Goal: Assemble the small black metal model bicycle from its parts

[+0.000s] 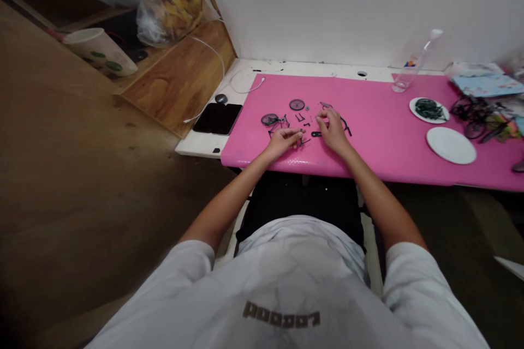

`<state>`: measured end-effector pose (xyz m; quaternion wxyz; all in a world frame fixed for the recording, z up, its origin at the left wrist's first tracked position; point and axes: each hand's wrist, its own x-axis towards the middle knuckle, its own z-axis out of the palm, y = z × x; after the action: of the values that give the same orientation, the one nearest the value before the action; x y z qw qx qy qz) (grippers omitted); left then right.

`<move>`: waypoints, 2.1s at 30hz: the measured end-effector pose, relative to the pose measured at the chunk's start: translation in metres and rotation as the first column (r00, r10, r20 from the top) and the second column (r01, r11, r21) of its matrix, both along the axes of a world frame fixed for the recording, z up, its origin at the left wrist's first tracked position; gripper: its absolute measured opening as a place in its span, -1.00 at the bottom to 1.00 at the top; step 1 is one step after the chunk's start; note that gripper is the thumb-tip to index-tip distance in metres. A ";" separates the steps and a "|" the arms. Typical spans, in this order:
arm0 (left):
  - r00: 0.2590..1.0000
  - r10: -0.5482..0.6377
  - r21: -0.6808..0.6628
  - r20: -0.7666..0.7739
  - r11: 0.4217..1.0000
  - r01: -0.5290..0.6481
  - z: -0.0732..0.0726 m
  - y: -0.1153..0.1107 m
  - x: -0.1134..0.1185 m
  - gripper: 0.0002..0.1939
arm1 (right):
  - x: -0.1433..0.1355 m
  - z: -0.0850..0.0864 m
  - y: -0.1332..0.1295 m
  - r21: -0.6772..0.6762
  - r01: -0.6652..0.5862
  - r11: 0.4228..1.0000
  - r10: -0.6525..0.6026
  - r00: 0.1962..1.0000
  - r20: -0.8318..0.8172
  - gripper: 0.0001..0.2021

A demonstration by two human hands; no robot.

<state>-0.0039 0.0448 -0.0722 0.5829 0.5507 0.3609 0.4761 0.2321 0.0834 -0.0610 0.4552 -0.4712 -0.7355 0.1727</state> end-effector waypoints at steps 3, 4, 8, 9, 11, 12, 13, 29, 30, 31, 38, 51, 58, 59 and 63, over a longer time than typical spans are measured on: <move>0.999 -0.033 0.050 -0.026 0.998 0.035 -0.002 -0.001 -0.003 -0.55 | -0.017 -0.001 -0.032 -0.051 -0.091 0.995 0.089 0.995 -0.043 -0.67; 0.999 -0.039 0.060 -0.035 0.997 0.041 -0.003 -0.001 -0.004 -0.54 | -0.024 -0.002 -0.039 -0.050 -0.117 0.992 0.114 0.992 -0.057 -0.69; 0.998 -0.042 0.076 -0.048 0.996 0.046 -0.005 0.001 -0.006 -0.50 | -0.041 -0.006 -0.049 0.037 -0.141 0.989 0.143 0.986 -0.083 -0.77; 0.998 -0.043 0.077 -0.048 0.996 0.047 -0.006 0.001 -0.006 -0.49 | -0.043 -0.007 -0.049 0.052 -0.130 0.990 0.135 0.987 -0.087 -0.78; 0.998 -0.043 0.082 -0.050 0.996 0.047 -0.007 0.001 -0.006 -0.47 | -0.044 -0.009 -0.050 0.062 -0.115 0.991 0.120 0.988 -0.094 -0.80; 0.998 -0.044 0.083 -0.053 0.995 0.048 -0.007 0.001 -0.006 -0.47 | -0.044 -0.009 -0.050 0.062 -0.113 0.992 0.119 0.989 -0.093 -0.82; 0.997 -0.045 0.082 -0.059 0.995 0.050 -0.007 0.001 -0.007 -0.46 | -0.044 -0.010 -0.051 0.062 -0.115 0.991 0.120 0.989 -0.091 -0.83; 0.993 -0.065 0.052 -0.097 0.996 0.071 0.006 -0.006 -0.007 -0.54 | -0.044 -0.013 -0.052 0.088 -0.104 0.991 0.107 0.994 -0.037 -0.89; 0.993 -0.062 0.049 -0.103 0.997 0.067 0.007 -0.007 -0.007 -0.56 | -0.044 -0.013 -0.052 0.080 -0.104 0.991 0.107 0.994 -0.033 -0.89; 0.992 -0.060 0.047 -0.110 0.997 0.065 0.007 -0.007 -0.007 -0.57 | -0.044 -0.012 -0.052 0.072 -0.104 0.992 0.106 0.994 -0.028 -0.89; 0.990 -0.077 0.064 -0.115 0.994 0.085 0.004 -0.007 -0.007 -0.58 | -0.044 -0.011 -0.053 0.065 -0.112 0.992 0.113 0.993 -0.019 -0.90; 0.993 -0.076 0.050 -0.095 0.995 0.081 0.006 -0.007 -0.006 -0.56 | -0.043 -0.008 -0.053 0.034 -0.100 0.994 0.103 0.992 -0.076 -0.88; 0.993 -0.073 0.061 -0.090 0.995 0.079 0.003 -0.006 -0.006 -0.55 | -0.043 -0.010 -0.052 0.047 -0.108 0.993 0.110 0.993 -0.039 -0.88; 0.993 -0.068 0.059 -0.093 0.996 0.074 0.002 -0.005 -0.006 -0.55 | -0.043 -0.010 -0.052 0.051 -0.106 0.993 0.108 0.993 -0.038 -0.88; 0.992 -0.069 0.068 -0.102 0.995 0.077 0.003 -0.006 -0.006 -0.54 | -0.043 -0.011 -0.052 0.046 -0.090 0.995 0.091 0.996 -0.020 -0.89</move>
<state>-0.0096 0.0391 -0.0693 0.5610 0.6073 0.3518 0.4390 0.1891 0.0313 -0.0719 0.4655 -0.4251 -0.7547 0.1818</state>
